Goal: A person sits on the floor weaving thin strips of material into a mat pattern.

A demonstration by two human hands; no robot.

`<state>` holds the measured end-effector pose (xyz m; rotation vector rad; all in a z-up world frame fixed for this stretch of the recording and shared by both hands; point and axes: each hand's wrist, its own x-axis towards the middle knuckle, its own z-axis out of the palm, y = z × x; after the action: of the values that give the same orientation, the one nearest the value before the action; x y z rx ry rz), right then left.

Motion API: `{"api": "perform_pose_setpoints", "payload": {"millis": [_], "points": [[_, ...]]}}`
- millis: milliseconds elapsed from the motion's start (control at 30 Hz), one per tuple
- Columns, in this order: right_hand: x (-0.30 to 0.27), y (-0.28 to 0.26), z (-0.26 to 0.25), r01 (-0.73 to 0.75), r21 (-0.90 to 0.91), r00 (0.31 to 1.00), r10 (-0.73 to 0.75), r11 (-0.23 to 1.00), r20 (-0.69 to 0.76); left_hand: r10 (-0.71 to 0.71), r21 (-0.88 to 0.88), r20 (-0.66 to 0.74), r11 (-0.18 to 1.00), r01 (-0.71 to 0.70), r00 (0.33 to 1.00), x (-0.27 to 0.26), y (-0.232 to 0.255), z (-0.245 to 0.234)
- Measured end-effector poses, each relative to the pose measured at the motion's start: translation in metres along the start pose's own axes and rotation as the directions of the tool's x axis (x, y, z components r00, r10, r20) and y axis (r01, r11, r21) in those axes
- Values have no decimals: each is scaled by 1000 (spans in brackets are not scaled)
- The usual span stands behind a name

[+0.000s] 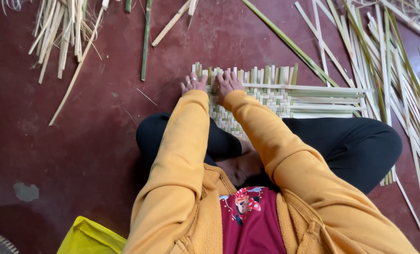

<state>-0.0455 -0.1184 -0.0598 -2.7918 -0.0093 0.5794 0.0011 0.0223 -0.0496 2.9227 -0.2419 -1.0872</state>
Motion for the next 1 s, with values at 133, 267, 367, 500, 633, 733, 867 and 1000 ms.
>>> {"api": "perform_pose_setpoints", "payload": {"millis": [133,267,367,500,633,733,867,1000], "points": [[-11,-5,-1,10,-59,1000,-9,998,15,-7,160,104,987,-10,995,36,-8,52],[-27,1,1,42,-75,999,-43,996,-18,-13,249,150,968,-26,989,-17,6,16],[-50,9,-5,114,16,993,-113,993,-41,-31,262,167,965,-14,985,-1,-1,39],[-70,9,-12,145,9,989,-145,989,11,-69,251,80,967,46,994,-17,-2,37],[-81,13,-15,41,324,998,-51,945,24,-47,121,-201,990,72,978,-21,7,31],[-90,23,-3,-142,710,976,216,689,-15,76,-225,-378,959,-171,923,-25,23,27],[-62,61,73,-300,949,829,466,-96,309,573,111,-554,770,-628,604,23,34,72],[-49,78,110,-277,912,761,511,-302,400,588,198,-663,735,-649,463,50,43,92]]}}
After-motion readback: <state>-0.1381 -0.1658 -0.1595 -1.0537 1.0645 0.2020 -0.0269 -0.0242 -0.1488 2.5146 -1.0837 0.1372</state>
